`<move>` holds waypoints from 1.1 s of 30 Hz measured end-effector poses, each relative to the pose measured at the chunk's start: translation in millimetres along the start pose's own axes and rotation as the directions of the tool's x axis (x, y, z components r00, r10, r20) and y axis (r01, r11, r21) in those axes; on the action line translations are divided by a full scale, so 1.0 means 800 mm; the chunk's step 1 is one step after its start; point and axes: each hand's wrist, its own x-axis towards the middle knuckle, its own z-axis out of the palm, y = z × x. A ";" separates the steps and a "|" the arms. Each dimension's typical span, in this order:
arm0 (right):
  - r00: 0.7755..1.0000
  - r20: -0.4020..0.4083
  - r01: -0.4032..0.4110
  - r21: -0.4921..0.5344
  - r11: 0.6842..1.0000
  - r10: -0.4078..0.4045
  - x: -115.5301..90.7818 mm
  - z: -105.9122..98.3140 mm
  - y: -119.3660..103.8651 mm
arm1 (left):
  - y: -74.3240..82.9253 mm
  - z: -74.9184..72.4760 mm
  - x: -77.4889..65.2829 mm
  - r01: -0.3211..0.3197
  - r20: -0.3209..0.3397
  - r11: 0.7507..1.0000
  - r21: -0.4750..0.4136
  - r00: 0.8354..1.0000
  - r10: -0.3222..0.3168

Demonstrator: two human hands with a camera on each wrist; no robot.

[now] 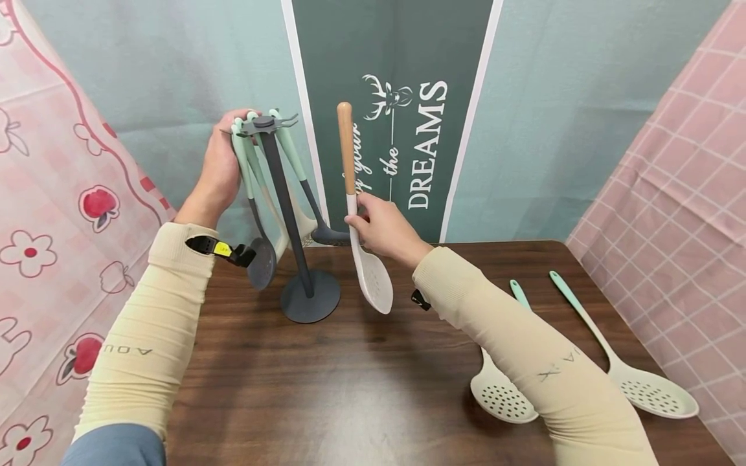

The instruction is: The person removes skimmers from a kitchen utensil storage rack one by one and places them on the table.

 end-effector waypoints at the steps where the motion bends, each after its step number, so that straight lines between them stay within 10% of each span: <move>1: 1.000 0.001 -0.004 -0.002 1.000 0.004 -0.002 -0.001 0.001 | 0.000 -0.001 0.000 0.001 0.000 1.000 -0.003 1.000 -0.001; 33: 0.993 0.028 -0.111 -0.118 0.987 0.116 -0.029 -0.030 0.055 | -0.001 -0.005 0.001 -0.031 -0.016 0.998 -0.062 0.999 0.030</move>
